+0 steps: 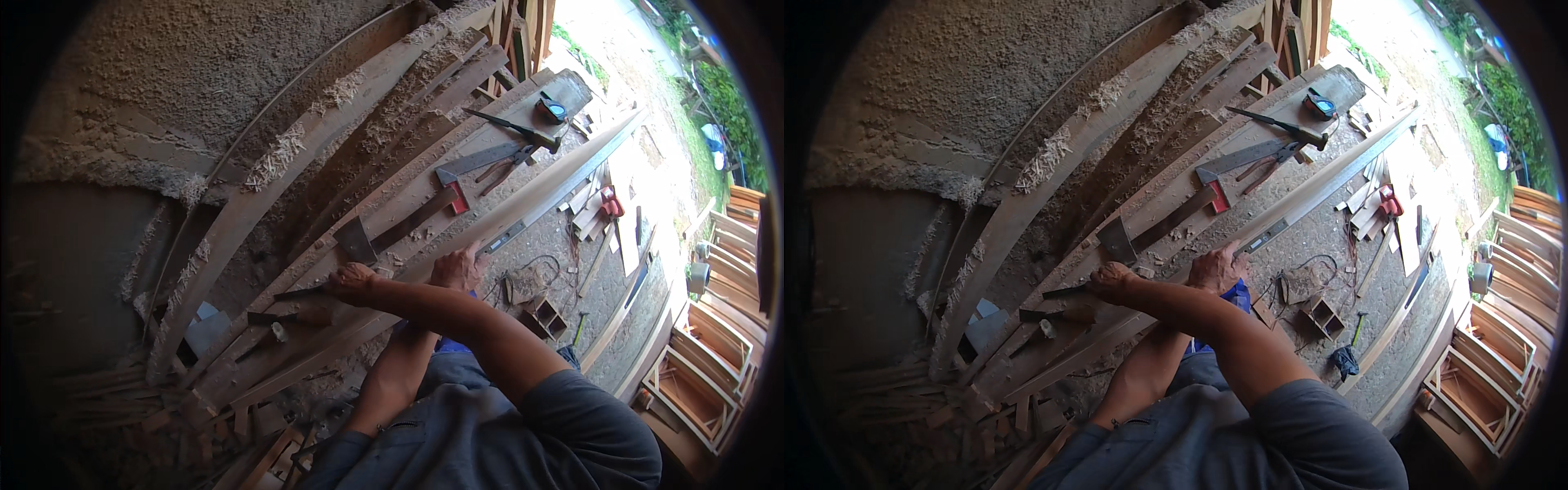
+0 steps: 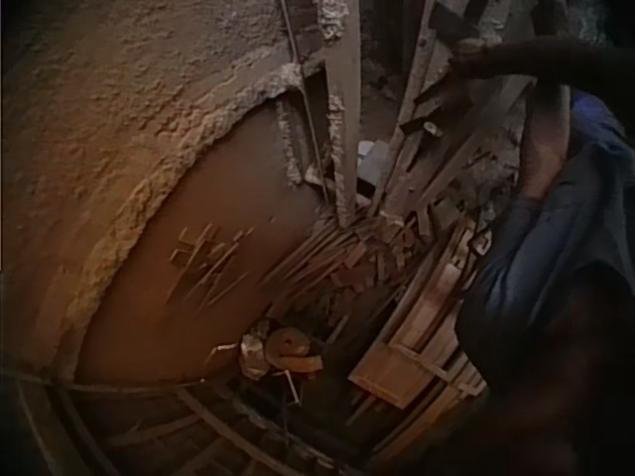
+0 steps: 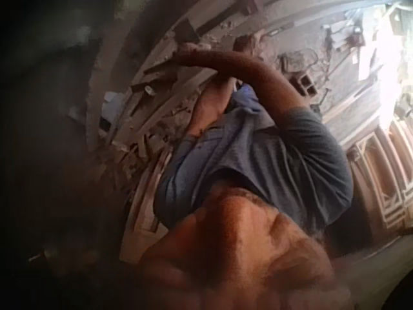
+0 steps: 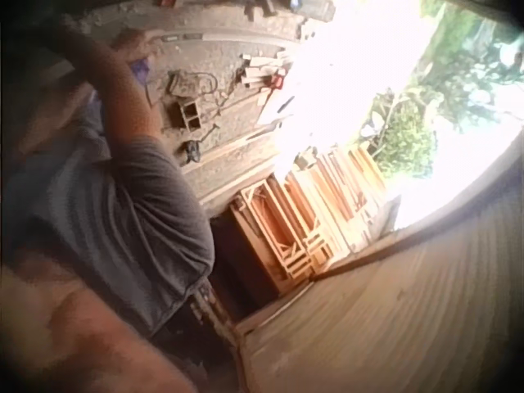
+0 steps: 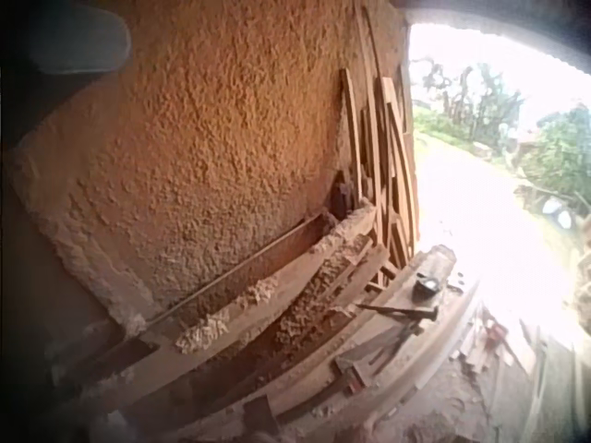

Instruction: The person uses a chisel and mallet to carve a wooden plank, then uses a metal square to measure and mark the wood. The person also uses a hammer to drive nails into a large wooden panel.

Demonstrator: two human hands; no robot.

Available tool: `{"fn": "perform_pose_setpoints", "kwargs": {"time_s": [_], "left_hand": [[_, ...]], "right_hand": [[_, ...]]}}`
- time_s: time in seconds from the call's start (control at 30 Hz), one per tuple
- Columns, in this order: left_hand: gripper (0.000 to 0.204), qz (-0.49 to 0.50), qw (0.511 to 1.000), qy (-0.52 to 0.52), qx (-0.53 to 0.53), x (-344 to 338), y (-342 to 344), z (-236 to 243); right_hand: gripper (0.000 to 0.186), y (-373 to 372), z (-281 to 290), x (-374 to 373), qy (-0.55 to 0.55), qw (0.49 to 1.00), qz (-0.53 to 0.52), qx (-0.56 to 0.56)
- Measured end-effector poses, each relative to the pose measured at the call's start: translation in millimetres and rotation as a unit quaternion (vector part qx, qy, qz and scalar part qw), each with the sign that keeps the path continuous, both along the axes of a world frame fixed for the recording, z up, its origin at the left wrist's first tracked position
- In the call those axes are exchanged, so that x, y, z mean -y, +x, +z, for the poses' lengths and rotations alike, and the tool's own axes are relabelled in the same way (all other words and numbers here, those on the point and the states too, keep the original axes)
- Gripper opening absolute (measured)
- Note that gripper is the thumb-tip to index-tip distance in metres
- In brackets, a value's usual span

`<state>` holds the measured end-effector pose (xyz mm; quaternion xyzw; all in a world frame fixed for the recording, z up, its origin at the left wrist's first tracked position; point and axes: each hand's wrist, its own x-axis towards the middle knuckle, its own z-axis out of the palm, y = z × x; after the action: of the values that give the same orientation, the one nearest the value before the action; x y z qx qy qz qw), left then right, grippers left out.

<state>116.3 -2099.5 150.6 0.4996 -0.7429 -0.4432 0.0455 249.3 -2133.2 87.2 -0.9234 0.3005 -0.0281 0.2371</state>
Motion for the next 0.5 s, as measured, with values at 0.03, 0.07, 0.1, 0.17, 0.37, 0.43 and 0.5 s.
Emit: {"fn": "perform_pose_setpoints", "kwargs": {"time_s": [0.03,0.07,0.1,0.17,0.37,0.43,0.5], "left_hand": [[0.048,-0.002,1.0,0.004,0.004,2.0,2.2,1.2],[0.048,-0.007,1.0,0.009,0.008,3.7,3.1,2.2],[0.049,0.014,1.0,0.016,0.021,6.1,13.7,-2.5],[0.05,-0.027,0.999,0.02,0.003,3.9,-1.7,-10.1],[0.052,-0.029,0.999,0.036,0.011,0.4,-9.0,-24.5],[0.051,-0.011,0.986,-0.164,-0.04,-13.0,20.3,-112.6],[0.05,-0.094,0.993,0.026,0.064,9.8,4.0,14.6]], "right_hand": [[0.031,14.0,0.6,3.3,-0.036,0.999,0.021,0.016],[0.03,24.5,1.1,1.6,-0.01,1.0,0.011,-0.018],[0.028,36.3,18.7,-3.2,0.017,0.999,0.025,-0.043],[0.032,5.7,23.1,4.2,0.087,0.996,-0.024,-0.011],[0.046,-125.9,131.3,1.9,0.194,0.879,-0.254,0.354],[0.046,-179.4,195.8,-9.3,0.291,0.808,-0.377,0.348],[0.034,-266.0,182.9,-37.1,0.188,0.749,-0.484,0.411]]}}
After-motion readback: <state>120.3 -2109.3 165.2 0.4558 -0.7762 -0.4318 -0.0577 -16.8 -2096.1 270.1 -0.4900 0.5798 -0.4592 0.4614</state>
